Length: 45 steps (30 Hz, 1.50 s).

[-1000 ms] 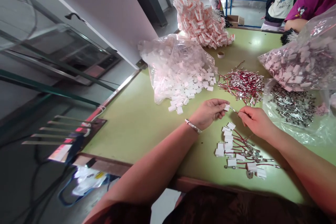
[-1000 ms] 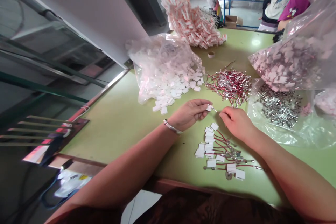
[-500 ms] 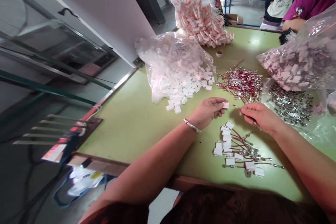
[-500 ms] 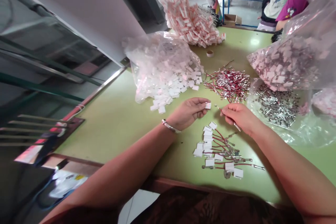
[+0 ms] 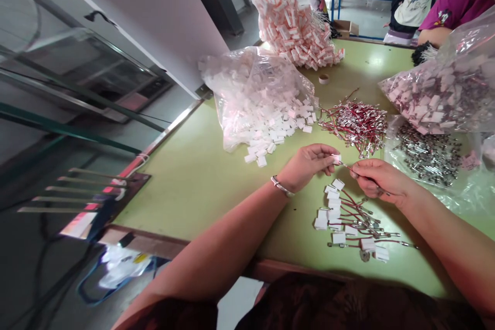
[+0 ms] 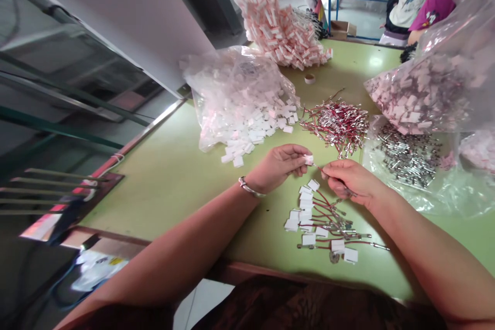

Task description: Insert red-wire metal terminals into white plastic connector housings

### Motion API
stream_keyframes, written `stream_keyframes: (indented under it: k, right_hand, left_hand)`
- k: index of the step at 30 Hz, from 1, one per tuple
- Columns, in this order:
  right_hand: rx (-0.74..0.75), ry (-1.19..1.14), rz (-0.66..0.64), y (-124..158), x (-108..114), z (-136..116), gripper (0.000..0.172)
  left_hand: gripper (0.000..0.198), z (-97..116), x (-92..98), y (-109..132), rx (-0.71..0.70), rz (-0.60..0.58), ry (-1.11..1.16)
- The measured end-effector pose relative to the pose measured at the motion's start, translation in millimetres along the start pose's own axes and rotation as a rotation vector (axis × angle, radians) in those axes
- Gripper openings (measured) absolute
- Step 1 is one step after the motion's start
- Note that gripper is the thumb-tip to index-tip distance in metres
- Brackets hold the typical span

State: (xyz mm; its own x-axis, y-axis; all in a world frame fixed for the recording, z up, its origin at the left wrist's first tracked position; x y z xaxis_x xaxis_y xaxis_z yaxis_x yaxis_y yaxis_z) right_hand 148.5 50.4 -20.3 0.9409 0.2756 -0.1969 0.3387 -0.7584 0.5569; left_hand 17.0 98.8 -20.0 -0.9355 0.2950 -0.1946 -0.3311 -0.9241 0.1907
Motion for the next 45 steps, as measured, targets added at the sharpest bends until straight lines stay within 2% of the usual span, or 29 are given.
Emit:
stream_keyframes:
  k: [4,11,17,22,28,32,37,41,43,45]
  right_hand:
    - [-0.012,0.015,0.030,-0.9,1.0,2.8,0.021]
    - [0.043,0.037,0.048,0.2,3.1,-2.3,0.021]
    - [0.018,0.114,0.063,1.3,1.2,-0.8,0.023]
    - [-0.020,0.235,0.074,2.7,3.1,1.9,0.023]
    - [-0.052,0.131,0.017,2.8,0.6,4.8,0.024]
    - [-0.040,0.149,0.047,2.2,0.5,4.8,0.024]
    - [0.114,0.496,0.203,5.4,-0.4,-2.8,0.028]
    - [0.292,0.787,0.270,6.3,-5.8,-9.1,0.028]
    - [0.366,0.874,0.299,5.1,-4.8,-12.5,0.028]
    - [0.428,0.952,0.326,3.9,-1.8,-17.3,0.027]
  left_hand:
    - [0.020,12.1,3.7,2.3,-0.103,0.036,-0.125]
    - [0.019,14.8,3.1,4.4,-0.082,-0.003,-0.154]
    - [0.021,10.0,-2.0,4.0,-0.066,-0.035,-0.102]
    - [0.021,9.6,-2.6,5.8,-0.055,-0.036,-0.160]
    - [0.023,15.9,-4.9,8.9,-0.082,-0.028,-0.137]
    - [0.023,15.9,-7.9,10.6,-0.087,-0.044,-0.152]
    - [0.019,-2.3,-15.0,9.0,-0.030,-0.080,-0.183]
    - [0.021,-15.5,-16.9,7.9,0.011,-0.072,-0.167]
    - [0.020,-16.3,-16.1,7.5,-0.003,-0.065,-0.189]
    - [0.018,-9.3,-12.2,6.8,-0.091,-0.025,-0.263]
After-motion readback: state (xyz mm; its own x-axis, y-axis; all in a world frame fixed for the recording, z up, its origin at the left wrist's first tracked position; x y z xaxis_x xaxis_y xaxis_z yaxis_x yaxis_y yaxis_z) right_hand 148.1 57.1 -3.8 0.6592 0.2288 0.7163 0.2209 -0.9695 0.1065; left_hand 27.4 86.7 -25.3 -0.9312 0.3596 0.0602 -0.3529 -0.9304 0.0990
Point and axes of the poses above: each hand's wrist, its own y-axis away from the middle knuckle, its own x-axis out of the back of the hand, z = x × y, the point moved 8 cm from there along -y, towards the middle knuckle, and after that the axes turned 6 degrees about z, right-handed, at the moved point
